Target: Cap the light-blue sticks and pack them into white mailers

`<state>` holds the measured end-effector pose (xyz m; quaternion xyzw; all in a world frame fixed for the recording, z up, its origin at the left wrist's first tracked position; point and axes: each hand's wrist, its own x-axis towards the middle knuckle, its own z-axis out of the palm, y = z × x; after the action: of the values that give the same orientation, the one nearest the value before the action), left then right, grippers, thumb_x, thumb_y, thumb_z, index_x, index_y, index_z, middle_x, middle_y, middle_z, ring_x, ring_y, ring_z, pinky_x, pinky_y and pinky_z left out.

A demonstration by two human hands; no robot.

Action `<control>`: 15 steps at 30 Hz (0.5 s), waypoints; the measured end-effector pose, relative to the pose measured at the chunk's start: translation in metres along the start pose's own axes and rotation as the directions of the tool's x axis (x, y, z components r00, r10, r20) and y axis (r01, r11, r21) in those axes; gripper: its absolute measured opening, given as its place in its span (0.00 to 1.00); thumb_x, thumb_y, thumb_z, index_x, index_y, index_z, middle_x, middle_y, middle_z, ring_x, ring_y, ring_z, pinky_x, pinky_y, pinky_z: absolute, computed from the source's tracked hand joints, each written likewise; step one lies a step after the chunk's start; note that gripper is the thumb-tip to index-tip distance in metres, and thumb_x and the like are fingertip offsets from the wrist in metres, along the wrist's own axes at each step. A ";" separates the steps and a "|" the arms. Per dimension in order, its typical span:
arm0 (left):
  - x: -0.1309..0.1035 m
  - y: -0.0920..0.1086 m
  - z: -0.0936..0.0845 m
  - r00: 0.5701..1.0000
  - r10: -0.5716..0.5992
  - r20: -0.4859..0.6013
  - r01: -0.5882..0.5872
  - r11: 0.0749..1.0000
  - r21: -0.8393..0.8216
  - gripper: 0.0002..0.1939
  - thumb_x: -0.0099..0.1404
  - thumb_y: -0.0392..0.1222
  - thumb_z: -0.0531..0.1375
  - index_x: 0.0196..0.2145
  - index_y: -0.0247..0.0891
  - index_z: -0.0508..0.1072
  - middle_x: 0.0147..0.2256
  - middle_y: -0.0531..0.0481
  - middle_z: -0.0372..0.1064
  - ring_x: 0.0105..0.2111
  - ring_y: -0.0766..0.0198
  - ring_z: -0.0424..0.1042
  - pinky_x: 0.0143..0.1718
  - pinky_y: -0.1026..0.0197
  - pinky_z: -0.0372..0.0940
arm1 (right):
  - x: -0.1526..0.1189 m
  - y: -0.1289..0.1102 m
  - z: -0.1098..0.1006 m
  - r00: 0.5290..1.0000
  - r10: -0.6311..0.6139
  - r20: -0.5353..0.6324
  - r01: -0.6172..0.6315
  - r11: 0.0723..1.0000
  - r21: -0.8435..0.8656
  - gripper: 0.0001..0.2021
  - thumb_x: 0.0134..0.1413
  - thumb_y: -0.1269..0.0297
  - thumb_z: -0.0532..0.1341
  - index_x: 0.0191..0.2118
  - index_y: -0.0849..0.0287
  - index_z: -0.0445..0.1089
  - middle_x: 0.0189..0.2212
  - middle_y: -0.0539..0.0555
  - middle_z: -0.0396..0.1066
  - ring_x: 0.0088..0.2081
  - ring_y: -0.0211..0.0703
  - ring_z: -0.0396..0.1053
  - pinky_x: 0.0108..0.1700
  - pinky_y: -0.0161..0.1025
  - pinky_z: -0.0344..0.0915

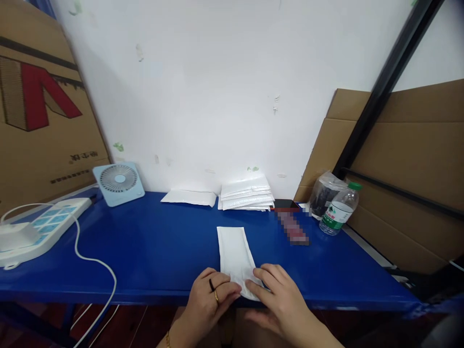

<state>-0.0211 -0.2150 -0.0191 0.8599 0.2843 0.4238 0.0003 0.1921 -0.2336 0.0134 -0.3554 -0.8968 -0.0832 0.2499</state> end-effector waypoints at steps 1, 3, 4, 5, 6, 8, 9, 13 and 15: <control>0.003 0.001 0.000 1.000 -0.024 -0.016 0.024 0.999 -0.022 0.10 0.60 0.32 0.55 0.39 0.43 0.68 0.31 0.52 0.69 0.31 0.69 0.68 0.36 0.63 0.63 | 0.004 0.000 -0.004 1.000 0.007 0.012 -0.007 1.000 -0.014 0.10 0.53 0.62 0.56 0.42 0.55 0.67 0.32 0.55 0.68 0.34 0.45 0.64 0.34 0.40 0.60; 0.006 0.002 -0.001 0.992 -0.098 -0.074 0.093 0.994 -0.058 0.14 0.60 0.35 0.55 0.44 0.43 0.66 0.36 0.48 0.67 0.36 0.65 0.67 0.39 0.60 0.63 | 0.019 0.004 -0.018 0.999 0.036 0.033 -0.036 0.999 0.008 0.10 0.55 0.68 0.53 0.41 0.55 0.67 0.26 0.53 0.66 0.29 0.41 0.63 0.30 0.37 0.58; 0.006 0.002 -0.003 0.982 -0.149 -0.115 0.142 0.987 -0.069 0.17 0.60 0.36 0.55 0.48 0.43 0.63 0.40 0.46 0.65 0.40 0.62 0.66 0.41 0.58 0.63 | 0.030 0.008 -0.030 0.998 0.058 0.040 -0.059 0.997 0.040 0.10 0.55 0.69 0.52 0.41 0.56 0.67 0.26 0.53 0.66 0.28 0.39 0.63 0.29 0.35 0.58; 0.006 0.000 -0.005 0.966 -0.207 -0.155 0.198 0.977 -0.075 0.20 0.60 0.37 0.55 0.51 0.43 0.60 0.43 0.44 0.62 0.43 0.60 0.65 0.43 0.56 0.63 | 0.043 0.013 -0.043 0.995 0.089 0.037 -0.091 0.993 0.076 0.11 0.55 0.69 0.52 0.42 0.57 0.66 0.28 0.53 0.66 0.29 0.39 0.64 0.29 0.34 0.59; 0.005 -0.003 -0.008 0.948 -0.261 -0.180 0.252 0.965 -0.075 0.22 0.60 0.38 0.54 0.53 0.42 0.58 0.45 0.42 0.60 0.45 0.59 0.63 0.44 0.55 0.63 | 0.059 0.018 -0.057 0.989 0.143 0.034 -0.145 0.984 0.104 0.11 0.54 0.68 0.52 0.43 0.58 0.66 0.30 0.54 0.67 0.28 0.38 0.64 0.28 0.34 0.59; 0.002 -0.012 -0.017 0.920 -0.353 -0.170 0.348 0.936 -0.058 0.21 0.61 0.37 0.53 0.53 0.43 0.58 0.47 0.42 0.57 0.45 0.59 0.63 0.44 0.55 0.63 | 0.097 0.029 -0.086 0.968 0.245 0.052 -0.251 0.953 0.169 0.09 0.54 0.66 0.52 0.38 0.58 0.67 0.27 0.51 0.67 0.26 0.36 0.63 0.27 0.32 0.57; 0.001 -0.017 -0.021 0.908 -0.395 -0.139 0.393 0.919 -0.047 0.19 0.61 0.37 0.52 0.51 0.44 0.60 0.47 0.43 0.57 0.43 0.60 0.64 0.42 0.56 0.64 | 0.118 0.034 -0.097 0.959 0.276 0.057 -0.282 0.938 0.200 0.08 0.54 0.64 0.53 0.35 0.58 0.68 0.23 0.50 0.66 0.24 0.36 0.62 0.25 0.32 0.56; 0.000 -0.033 -0.033 0.832 -0.552 0.051 0.554 0.831 -0.043 0.13 0.61 0.39 0.51 0.44 0.44 0.65 0.47 0.45 0.58 0.35 0.64 0.67 0.35 0.60 0.66 | 0.212 0.051 -0.098 0.924 0.339 0.177 -0.382 0.803 0.458 0.06 0.46 0.64 0.59 0.26 0.61 0.67 0.21 0.49 0.65 0.23 0.35 0.60 0.23 0.31 0.53; 0.000 -0.034 -0.035 0.815 -0.571 0.102 0.577 0.815 -0.047 0.13 0.59 0.39 0.52 0.43 0.44 0.66 0.47 0.47 0.59 0.33 0.65 0.67 0.35 0.60 0.66 | 0.256 0.059 -0.073 0.879 0.394 0.267 -0.465 0.586 0.664 0.05 0.45 0.65 0.59 0.27 0.62 0.66 0.18 0.49 0.63 0.20 0.33 0.58 0.22 0.31 0.52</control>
<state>-0.0634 -0.1947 -0.0051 0.7503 0.5138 0.3785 0.1726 0.1008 -0.0617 0.2042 -0.4401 -0.7552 0.3483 0.3385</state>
